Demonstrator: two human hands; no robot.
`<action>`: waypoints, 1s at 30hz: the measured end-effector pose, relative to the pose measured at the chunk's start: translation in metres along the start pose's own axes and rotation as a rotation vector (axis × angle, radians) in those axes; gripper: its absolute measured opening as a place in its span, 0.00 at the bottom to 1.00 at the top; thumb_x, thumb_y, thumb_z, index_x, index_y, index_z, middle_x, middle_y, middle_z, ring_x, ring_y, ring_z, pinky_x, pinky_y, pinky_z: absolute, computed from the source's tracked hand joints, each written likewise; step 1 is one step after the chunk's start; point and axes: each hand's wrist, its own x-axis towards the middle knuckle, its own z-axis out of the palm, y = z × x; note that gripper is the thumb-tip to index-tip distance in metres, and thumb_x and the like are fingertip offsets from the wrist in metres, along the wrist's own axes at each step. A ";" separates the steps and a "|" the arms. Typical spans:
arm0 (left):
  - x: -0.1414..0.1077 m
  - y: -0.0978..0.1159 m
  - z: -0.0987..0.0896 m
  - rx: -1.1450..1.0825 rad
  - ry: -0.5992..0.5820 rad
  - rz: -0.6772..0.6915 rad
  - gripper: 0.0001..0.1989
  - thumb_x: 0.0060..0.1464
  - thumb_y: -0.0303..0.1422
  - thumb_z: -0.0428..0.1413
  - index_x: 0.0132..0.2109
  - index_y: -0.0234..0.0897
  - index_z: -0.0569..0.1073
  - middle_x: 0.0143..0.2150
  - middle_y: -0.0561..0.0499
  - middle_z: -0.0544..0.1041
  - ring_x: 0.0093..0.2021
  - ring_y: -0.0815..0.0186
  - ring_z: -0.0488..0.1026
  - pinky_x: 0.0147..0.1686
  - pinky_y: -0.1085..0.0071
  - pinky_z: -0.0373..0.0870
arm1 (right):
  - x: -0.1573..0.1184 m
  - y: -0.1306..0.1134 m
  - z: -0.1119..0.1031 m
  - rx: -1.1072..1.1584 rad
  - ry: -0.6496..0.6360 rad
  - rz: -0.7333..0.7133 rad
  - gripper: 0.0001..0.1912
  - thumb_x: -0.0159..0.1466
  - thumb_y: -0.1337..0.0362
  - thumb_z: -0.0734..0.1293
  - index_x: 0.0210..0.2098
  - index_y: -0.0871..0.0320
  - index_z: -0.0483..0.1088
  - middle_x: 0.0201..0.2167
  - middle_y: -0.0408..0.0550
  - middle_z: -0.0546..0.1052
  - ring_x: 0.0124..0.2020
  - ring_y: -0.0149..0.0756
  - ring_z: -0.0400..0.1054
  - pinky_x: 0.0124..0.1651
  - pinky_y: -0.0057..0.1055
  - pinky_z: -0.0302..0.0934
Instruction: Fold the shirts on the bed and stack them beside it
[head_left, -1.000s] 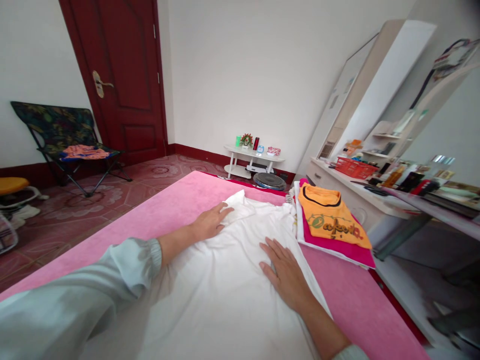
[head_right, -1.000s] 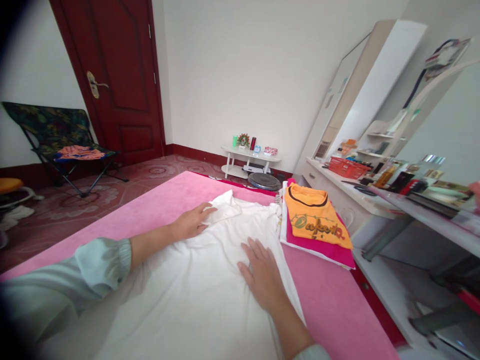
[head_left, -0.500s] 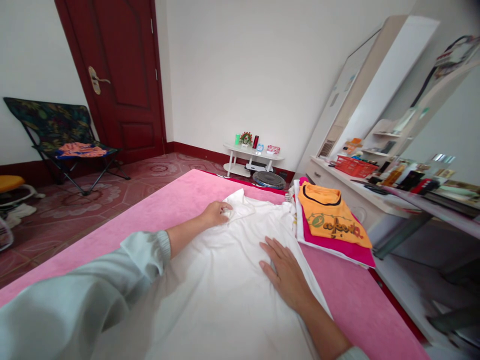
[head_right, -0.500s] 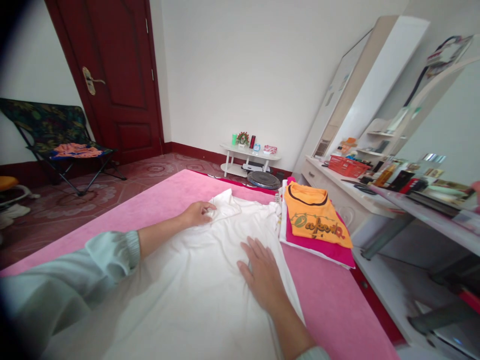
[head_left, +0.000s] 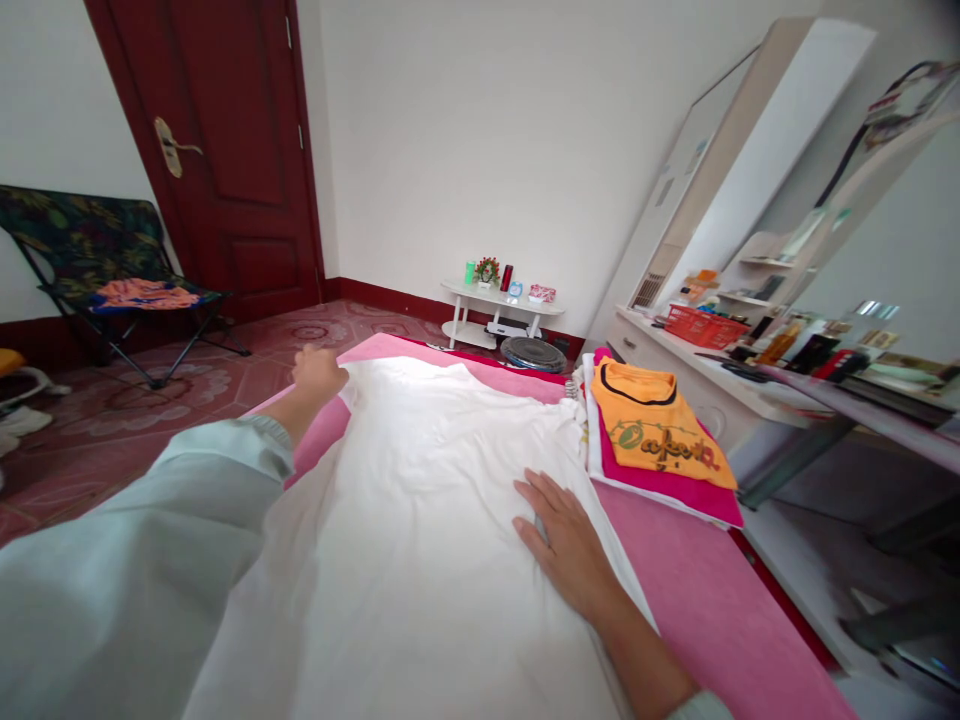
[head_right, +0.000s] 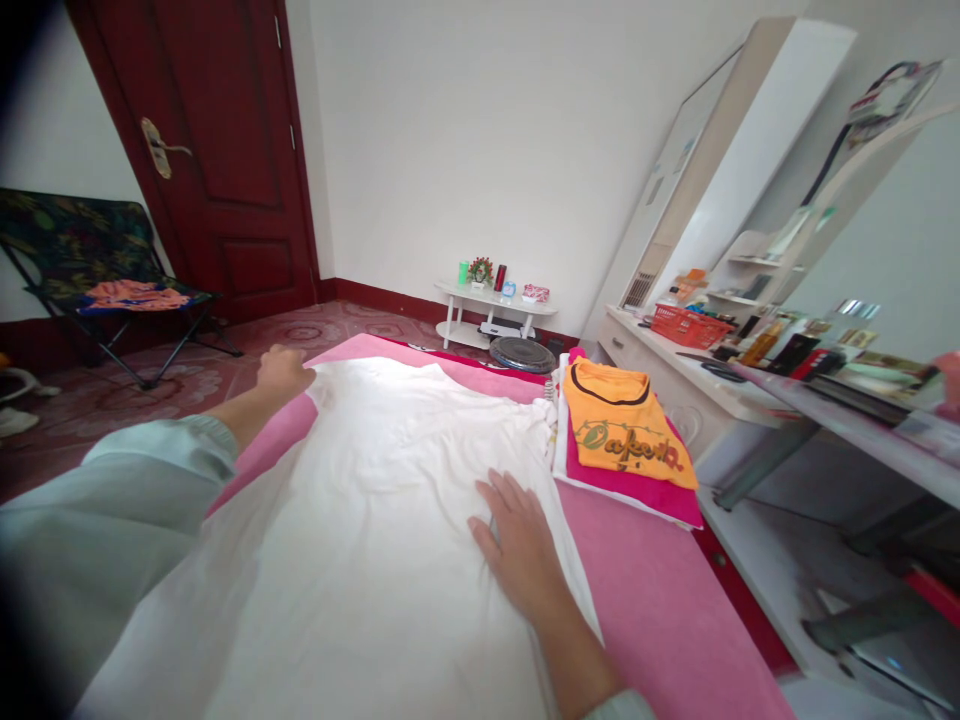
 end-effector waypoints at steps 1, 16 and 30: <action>-0.003 -0.004 0.004 0.025 0.008 -0.009 0.20 0.46 0.27 0.53 0.48 0.25 0.73 0.51 0.32 0.69 0.52 0.44 0.64 0.47 0.51 0.64 | 0.000 0.000 0.000 -0.002 -0.001 0.001 0.24 0.67 0.52 0.53 0.61 0.48 0.56 0.66 0.42 0.54 0.66 0.38 0.44 0.65 0.45 0.41; -0.068 0.091 0.088 -0.029 -0.494 0.573 0.32 0.58 0.54 0.38 0.66 0.49 0.53 0.69 0.49 0.46 0.68 0.52 0.41 0.62 0.50 0.39 | 0.001 0.003 -0.001 0.054 -0.009 0.009 0.24 0.67 0.53 0.54 0.61 0.48 0.57 0.65 0.43 0.55 0.66 0.39 0.45 0.66 0.45 0.41; -0.121 0.057 0.045 0.078 -0.498 0.578 0.32 0.61 0.50 0.39 0.67 0.40 0.52 0.69 0.40 0.45 0.68 0.51 0.42 0.61 0.51 0.45 | -0.003 0.002 -0.001 0.018 0.021 0.045 0.28 0.67 0.50 0.52 0.62 0.57 0.55 0.65 0.51 0.55 0.66 0.40 0.45 0.65 0.42 0.41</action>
